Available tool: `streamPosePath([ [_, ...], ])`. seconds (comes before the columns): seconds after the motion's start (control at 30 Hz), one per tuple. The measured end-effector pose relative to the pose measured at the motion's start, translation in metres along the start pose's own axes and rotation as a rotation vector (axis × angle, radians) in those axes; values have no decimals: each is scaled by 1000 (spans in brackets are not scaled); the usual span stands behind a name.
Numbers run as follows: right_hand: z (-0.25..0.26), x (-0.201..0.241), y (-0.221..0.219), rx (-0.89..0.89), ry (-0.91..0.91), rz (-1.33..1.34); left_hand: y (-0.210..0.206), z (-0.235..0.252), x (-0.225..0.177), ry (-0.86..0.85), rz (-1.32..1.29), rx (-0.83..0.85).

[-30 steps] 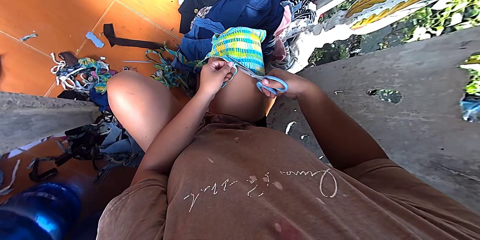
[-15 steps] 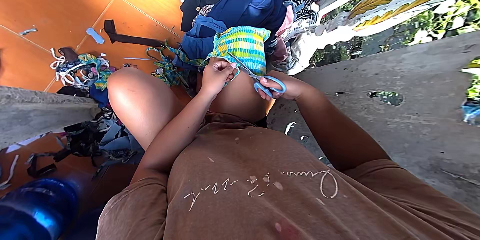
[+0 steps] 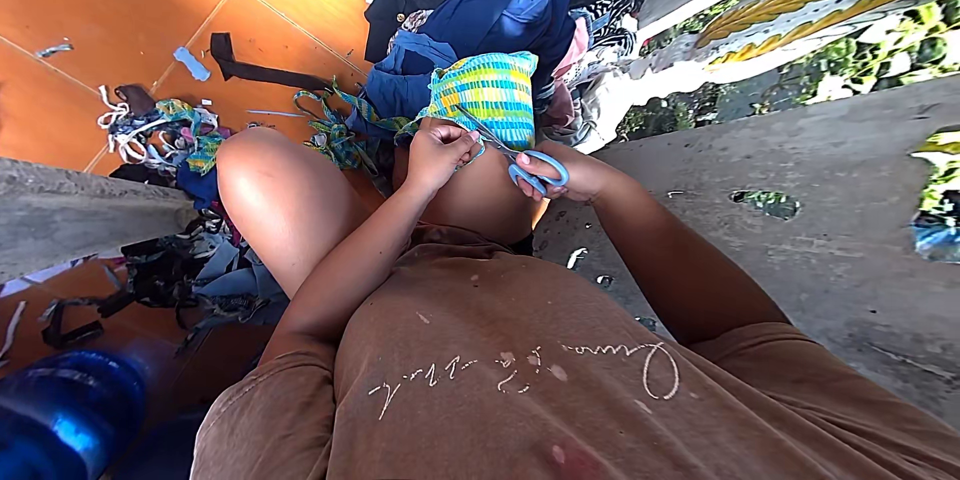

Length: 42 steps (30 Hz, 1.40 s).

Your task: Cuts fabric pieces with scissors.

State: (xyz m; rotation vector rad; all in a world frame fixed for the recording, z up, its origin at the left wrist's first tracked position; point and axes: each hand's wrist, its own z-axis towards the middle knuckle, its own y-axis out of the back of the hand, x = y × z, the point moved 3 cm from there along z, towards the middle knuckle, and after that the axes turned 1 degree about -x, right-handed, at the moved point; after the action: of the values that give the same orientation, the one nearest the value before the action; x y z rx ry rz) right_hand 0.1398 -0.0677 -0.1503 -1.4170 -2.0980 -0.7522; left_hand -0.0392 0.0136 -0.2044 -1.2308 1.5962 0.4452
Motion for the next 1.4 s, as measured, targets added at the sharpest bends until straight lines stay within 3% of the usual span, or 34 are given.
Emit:
streamPosePath([
  [0.13,-2,0,1,-26,5,-1,0,0,2,2,16,-2],
  [0.3,-5,-1,4,-22,4,6,0,-2,-4,207,-104,-11],
  [0.4,-6,-4,7,0,11,-6,0,-1,-4,242,-185,-43],
  [0.87,6,27,25,136,-97,-201,-2,-3,4,219,-239,-52],
  [1.4,13,60,13,57,-192,-355,-1,-5,3,207,-217,-49],
])
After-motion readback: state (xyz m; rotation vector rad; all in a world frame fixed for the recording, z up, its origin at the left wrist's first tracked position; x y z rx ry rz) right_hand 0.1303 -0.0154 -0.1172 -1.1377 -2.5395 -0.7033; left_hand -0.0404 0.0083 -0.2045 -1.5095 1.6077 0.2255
